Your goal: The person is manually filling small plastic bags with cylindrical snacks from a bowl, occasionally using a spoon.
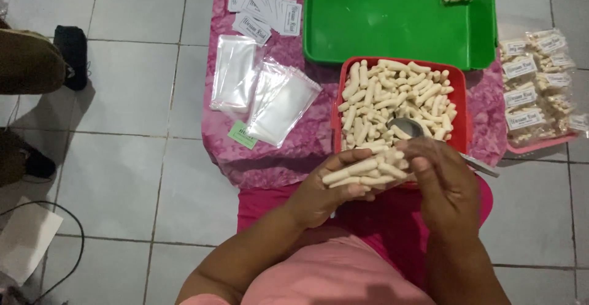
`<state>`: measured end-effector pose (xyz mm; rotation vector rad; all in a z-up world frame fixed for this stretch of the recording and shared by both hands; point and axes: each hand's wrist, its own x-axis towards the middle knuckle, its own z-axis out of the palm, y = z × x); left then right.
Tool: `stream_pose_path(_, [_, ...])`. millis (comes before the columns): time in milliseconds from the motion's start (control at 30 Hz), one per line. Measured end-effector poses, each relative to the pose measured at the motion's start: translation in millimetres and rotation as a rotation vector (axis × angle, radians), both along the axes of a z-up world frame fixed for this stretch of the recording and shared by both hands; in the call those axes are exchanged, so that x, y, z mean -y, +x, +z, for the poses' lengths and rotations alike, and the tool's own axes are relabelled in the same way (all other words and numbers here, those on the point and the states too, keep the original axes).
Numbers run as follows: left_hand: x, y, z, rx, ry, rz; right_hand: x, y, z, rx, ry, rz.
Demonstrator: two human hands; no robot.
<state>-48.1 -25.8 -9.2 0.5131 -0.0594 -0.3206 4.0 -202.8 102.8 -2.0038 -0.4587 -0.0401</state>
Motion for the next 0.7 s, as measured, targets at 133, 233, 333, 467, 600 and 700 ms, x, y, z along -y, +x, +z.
stream_pose_path(133, [-5,-1,1,0.079,0.113,0.059,5,6,13,-0.112,0.084,0.152])
stream_pose_path(233, [-1,-4,-1,-0.004,0.122,0.037,5,10,26,-0.116,0.042,0.115])
stream_pose_path(333, [-3,-4,8,-0.015,0.131,0.039,3,15,32,-0.119,0.133,0.358])
stream_pose_path(467, [-9,4,32,-0.016,0.195,0.025,-3,18,33,-0.146,0.112,0.24])
stream_pose_path(600, [-7,7,12,-0.125,0.02,0.098,-6,24,5,-0.414,0.253,0.089])
stream_pose_path(700, [-14,11,25,-0.019,0.198,0.067,-9,31,-4,-0.36,0.153,-0.002])
